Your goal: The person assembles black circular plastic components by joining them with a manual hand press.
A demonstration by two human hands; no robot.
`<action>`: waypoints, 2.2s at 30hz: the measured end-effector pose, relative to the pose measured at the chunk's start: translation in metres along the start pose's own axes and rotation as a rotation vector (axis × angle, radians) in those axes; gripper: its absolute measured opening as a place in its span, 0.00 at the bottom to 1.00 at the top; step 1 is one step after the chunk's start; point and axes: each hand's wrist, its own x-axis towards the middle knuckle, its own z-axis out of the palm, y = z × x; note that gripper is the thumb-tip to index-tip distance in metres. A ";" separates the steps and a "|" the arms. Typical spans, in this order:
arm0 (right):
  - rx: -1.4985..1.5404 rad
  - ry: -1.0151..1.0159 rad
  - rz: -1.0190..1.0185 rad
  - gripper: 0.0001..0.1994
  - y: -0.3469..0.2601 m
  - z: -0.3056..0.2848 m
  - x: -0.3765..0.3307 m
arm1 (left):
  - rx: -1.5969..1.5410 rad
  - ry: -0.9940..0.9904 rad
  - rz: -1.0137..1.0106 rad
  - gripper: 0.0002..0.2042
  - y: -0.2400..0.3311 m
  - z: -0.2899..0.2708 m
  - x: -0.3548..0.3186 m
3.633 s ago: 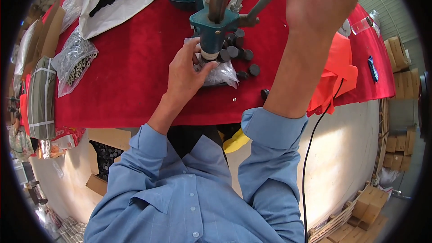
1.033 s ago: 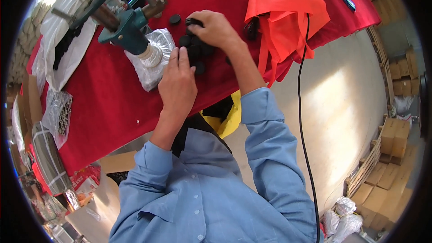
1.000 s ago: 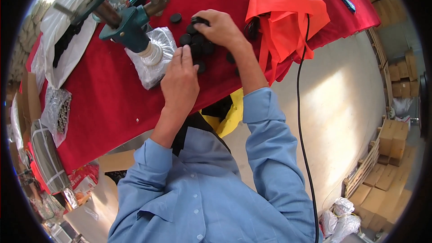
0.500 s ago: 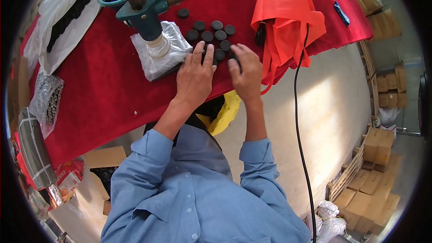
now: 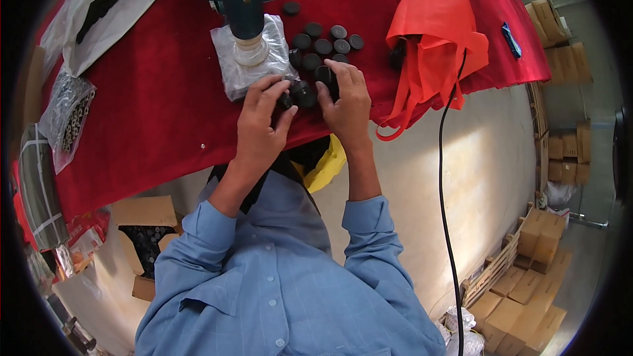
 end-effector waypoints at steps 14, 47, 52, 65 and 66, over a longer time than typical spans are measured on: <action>1.168 0.186 0.691 0.16 0.007 -0.018 0.001 | -0.735 -0.039 -0.387 0.12 0.004 -0.024 -0.015; 0.798 0.013 0.294 0.19 -0.080 -0.057 -0.072 | -0.185 -0.111 -0.051 0.12 0.062 -0.033 -0.037; 0.697 0.031 0.205 0.15 -0.079 -0.064 -0.070 | -0.146 -0.092 0.058 0.17 0.068 -0.036 -0.035; 0.900 -0.015 0.336 0.13 -0.080 -0.054 -0.078 | -0.307 -0.050 -0.030 0.18 0.071 -0.042 -0.034; 0.921 -0.027 0.333 0.13 -0.081 -0.054 -0.078 | -0.319 -0.055 -0.024 0.18 0.071 -0.042 -0.035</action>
